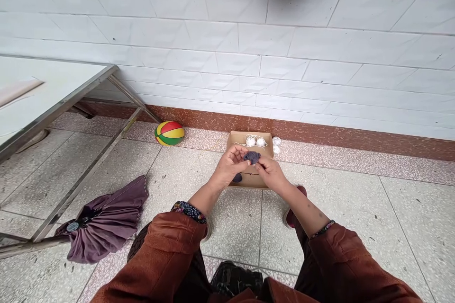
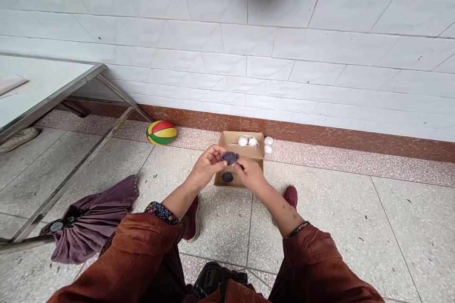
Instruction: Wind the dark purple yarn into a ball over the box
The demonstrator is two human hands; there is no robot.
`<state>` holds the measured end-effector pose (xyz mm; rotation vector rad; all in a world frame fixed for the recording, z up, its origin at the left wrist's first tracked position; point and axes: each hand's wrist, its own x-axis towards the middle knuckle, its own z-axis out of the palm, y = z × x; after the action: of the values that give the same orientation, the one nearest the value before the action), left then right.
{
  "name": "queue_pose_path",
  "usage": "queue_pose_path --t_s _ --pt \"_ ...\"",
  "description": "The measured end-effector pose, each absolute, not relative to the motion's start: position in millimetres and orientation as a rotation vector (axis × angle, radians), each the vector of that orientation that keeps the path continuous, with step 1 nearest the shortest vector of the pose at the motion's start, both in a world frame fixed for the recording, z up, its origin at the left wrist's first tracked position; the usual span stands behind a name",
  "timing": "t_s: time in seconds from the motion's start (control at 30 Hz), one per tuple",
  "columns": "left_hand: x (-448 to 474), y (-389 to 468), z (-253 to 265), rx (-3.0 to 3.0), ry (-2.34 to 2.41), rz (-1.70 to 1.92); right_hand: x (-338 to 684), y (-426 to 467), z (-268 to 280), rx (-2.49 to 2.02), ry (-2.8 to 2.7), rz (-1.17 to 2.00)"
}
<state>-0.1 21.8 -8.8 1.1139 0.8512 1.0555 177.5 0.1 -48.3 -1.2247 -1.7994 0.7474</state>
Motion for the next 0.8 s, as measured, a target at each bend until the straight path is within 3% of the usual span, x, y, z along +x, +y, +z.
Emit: queue_pose_path --t_s 0.3,0.53,0.8 --pt "0 31 -26 1.174 1.055 1.053 183 -11 -13 -0.996 -1.921 0.725" --pt "-1 17 -9 1.226 0.783 0.732 200 10 -19 -1.170 -1.684 0.662" --pt "-5 26 -12 1.047 0.859 1.080 175 -3 -44 -1.151 -1.897 0.743"
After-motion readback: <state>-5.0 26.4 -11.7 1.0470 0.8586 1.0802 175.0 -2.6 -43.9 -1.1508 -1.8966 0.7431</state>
